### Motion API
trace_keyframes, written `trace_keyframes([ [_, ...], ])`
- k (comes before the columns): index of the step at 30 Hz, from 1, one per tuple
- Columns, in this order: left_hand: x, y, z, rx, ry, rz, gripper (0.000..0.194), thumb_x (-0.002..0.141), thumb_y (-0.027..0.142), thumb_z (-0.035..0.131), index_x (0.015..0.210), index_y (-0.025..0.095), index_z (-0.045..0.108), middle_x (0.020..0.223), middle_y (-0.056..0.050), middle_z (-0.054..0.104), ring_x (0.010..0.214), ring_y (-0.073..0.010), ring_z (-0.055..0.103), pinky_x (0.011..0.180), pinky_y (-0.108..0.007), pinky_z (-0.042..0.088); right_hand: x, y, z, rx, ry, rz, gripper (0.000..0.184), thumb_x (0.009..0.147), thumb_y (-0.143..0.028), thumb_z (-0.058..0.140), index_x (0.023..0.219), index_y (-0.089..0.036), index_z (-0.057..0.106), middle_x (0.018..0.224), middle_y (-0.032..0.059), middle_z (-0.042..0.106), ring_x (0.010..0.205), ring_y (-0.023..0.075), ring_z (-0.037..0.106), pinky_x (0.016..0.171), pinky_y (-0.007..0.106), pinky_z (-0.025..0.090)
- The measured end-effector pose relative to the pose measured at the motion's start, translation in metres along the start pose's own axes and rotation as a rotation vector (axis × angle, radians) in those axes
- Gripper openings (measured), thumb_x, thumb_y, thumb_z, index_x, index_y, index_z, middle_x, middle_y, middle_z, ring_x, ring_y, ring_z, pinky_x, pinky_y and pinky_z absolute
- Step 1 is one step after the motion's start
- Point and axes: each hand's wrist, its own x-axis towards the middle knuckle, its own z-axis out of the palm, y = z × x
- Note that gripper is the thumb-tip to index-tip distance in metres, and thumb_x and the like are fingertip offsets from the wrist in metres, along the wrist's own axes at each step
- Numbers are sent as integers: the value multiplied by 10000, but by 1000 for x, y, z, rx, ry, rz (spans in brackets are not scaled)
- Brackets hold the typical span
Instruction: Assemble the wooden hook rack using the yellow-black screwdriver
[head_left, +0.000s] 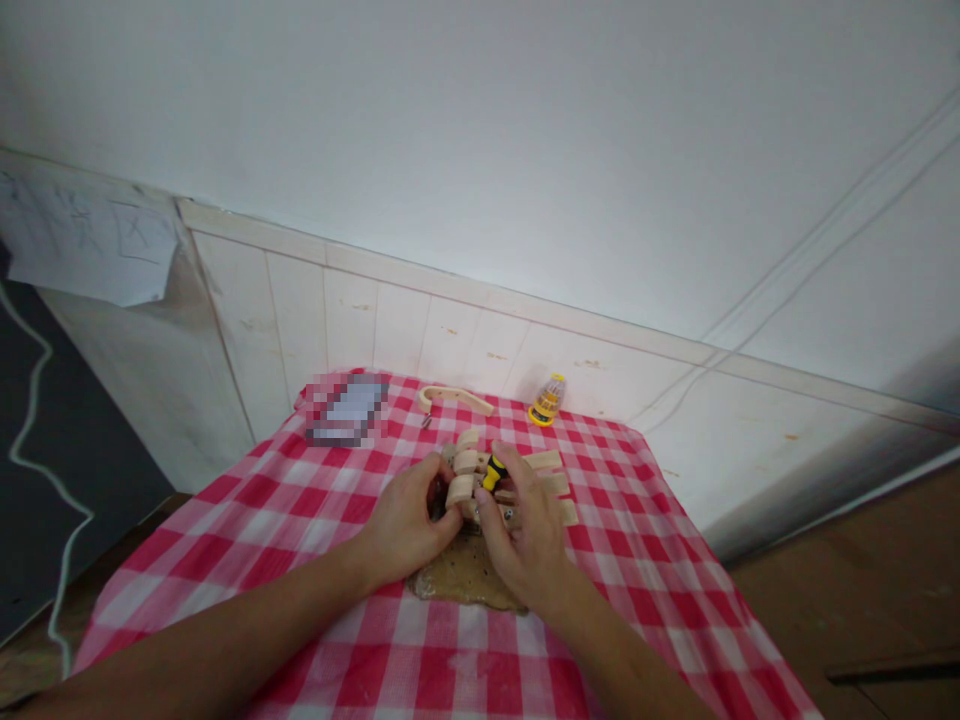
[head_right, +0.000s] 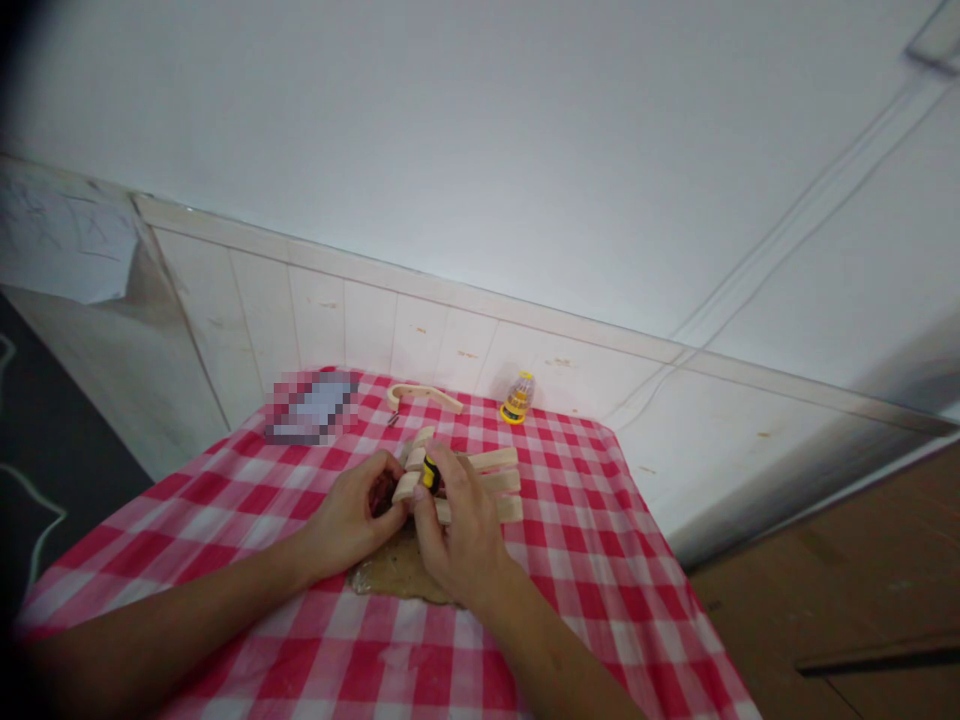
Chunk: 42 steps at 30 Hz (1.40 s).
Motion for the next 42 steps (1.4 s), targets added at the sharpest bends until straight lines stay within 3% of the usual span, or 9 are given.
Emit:
trace_keyframes([
  [7, 0, -1, 1, -13, -3, 2, 168, 771, 291, 633, 866, 233, 507, 694, 38, 559, 595, -150, 499, 554, -274, 339, -3, -2, -1, 4, -31, -6, 556, 1001, -113, 482, 1532, -250, 393, 1349, 108, 696, 1186, 240, 711, 982, 389, 619],
  [25, 0, 0, 1, -4, 1, 0, 172, 777, 309, 639, 857, 232, 507, 665, 51, 539, 575, -145, 490, 535, -275, 331, -1, 3, 3, 18, 22, -9, 540, 975, -117, 547, 1485, -265, 447, 1232, 82, 724, 1074, 225, 729, 908, 359, 639],
  [38, 0, -1, 0, 5, 7, 0, 159, 775, 304, 633, 850, 236, 512, 663, 52, 539, 579, -150, 496, 536, -282, 330, 1, 4, 3, -23, 44, 16, 489, 995, -206, 597, 1463, -270, 471, 1185, 87, 742, 1030, 237, 749, 862, 372, 659],
  [42, 0, 1, 0, -8, -3, -2, 156, 773, 304, 630, 846, 238, 509, 658, 52, 534, 573, -150, 491, 532, -279, 320, 0, 2, 1, -40, 17, 65, 501, 1021, -240, 572, 1504, -268, 442, 1257, 104, 730, 1072, 247, 746, 895, 395, 655],
])
